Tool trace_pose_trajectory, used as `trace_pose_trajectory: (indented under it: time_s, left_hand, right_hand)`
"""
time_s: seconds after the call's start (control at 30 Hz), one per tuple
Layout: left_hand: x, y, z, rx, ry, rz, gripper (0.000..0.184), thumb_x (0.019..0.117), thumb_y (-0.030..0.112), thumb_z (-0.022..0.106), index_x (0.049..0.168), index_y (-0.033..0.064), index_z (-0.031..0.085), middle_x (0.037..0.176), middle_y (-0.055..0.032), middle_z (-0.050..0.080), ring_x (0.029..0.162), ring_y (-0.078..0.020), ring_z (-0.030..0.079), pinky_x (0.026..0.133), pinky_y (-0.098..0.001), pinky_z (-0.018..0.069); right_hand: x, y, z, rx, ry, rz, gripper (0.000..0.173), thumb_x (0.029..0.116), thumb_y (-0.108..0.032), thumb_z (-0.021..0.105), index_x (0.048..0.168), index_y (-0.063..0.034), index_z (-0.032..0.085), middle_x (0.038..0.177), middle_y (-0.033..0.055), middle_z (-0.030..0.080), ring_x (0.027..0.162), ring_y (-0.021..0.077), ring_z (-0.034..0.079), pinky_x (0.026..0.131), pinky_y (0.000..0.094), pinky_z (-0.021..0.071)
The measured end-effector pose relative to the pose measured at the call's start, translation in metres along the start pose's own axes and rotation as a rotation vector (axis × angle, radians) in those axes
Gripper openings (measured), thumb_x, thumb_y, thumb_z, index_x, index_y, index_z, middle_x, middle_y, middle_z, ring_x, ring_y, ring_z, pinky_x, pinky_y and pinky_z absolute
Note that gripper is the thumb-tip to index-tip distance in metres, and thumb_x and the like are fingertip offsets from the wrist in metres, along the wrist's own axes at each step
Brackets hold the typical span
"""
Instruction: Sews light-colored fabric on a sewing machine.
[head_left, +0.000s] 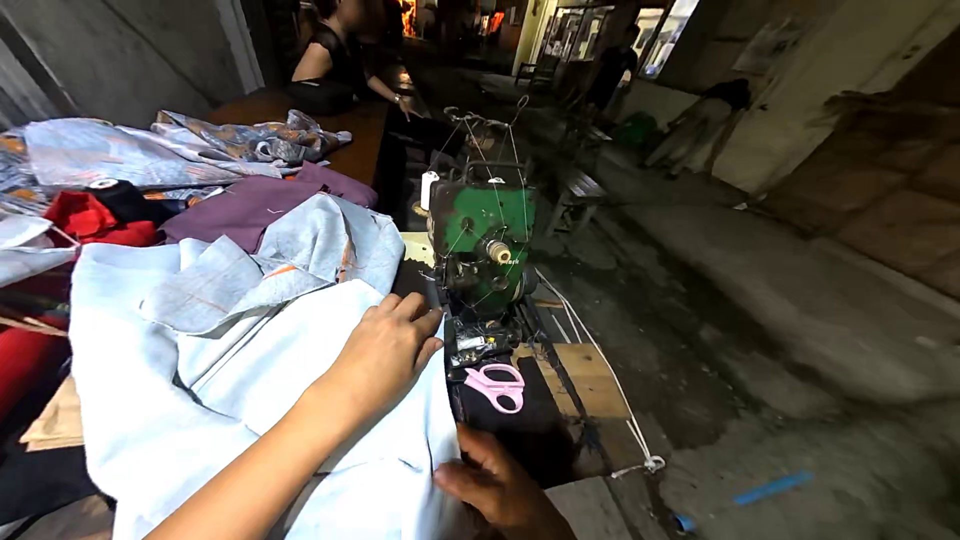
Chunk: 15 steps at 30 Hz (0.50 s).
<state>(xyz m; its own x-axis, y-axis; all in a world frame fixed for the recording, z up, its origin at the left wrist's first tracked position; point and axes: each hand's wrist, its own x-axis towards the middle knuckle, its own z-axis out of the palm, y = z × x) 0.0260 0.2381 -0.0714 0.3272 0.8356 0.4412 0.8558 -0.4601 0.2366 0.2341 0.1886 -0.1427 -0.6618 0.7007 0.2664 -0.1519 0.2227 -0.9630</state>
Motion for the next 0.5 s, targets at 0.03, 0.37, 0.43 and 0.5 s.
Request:
trace_pose_trajectory:
  time_s: [0.03, 0.37, 0.43, 0.5]
  left_hand:
    - [-0.003, 0.001, 0.001, 0.005, -0.004, 0.003, 0.037, 0.1015, 0.029, 0.061, 0.127, 0.0044, 0.072, 0.124, -0.0175, 0.069, 0.114, -0.0408, 0.064, 0.090, -0.0581, 0.0526]
    - [-0.008, 0.013, 0.011, 0.080, 0.002, -0.037, 0.048, 0.1011, 0.033, 0.062, 0.138, 0.0033, 0.064, 0.135, -0.0167, 0.066, 0.127, -0.0405, 0.060, 0.102, -0.0585, 0.0471]
    - [-0.008, 0.016, 0.012, 0.085, 0.005, -0.045, 0.048, 0.1008, 0.033, 0.063, 0.139, 0.0036, 0.064, 0.135, -0.0177, 0.066, 0.127, -0.0411, 0.060, 0.103, -0.0588, 0.0464]
    - [-0.008, 0.015, 0.011, 0.072, -0.010, -0.049, 0.047, 0.1023, 0.033, 0.060, 0.139, 0.0043, 0.064, 0.135, -0.0177, 0.065, 0.128, -0.0411, 0.059, 0.104, -0.0586, 0.0455]
  right_hand:
    - [-0.002, -0.001, -0.003, 0.033, -0.020, 0.002, 0.023, 0.0988, -0.007, 0.056, 0.119, 0.0009, 0.066, 0.107, -0.0031, 0.072, 0.099, -0.0031, 0.065, 0.092, 0.0219, 0.0538]
    - [-0.001, 0.003, -0.018, -0.279, 0.118, 0.001, 0.026, 0.1013, -0.020, 0.056, 0.105, 0.0045, 0.065, 0.087, -0.0035, 0.066, 0.078, -0.0069, 0.059, 0.073, 0.0152, 0.0504]
    - [0.004, -0.005, -0.020, -0.319, 0.183, 0.041, 0.022, 0.1019, -0.015, 0.052, 0.110, 0.0023, 0.064, 0.082, -0.0063, 0.063, 0.070, -0.0057, 0.058, 0.066, 0.0153, 0.0509]
    - [0.012, -0.013, -0.022, -0.336, 0.267, 0.045, 0.023, 0.1024, -0.011, 0.048, 0.114, 0.0021, 0.063, 0.080, -0.0067, 0.062, 0.066, -0.0039, 0.057, 0.064, 0.0164, 0.0511]
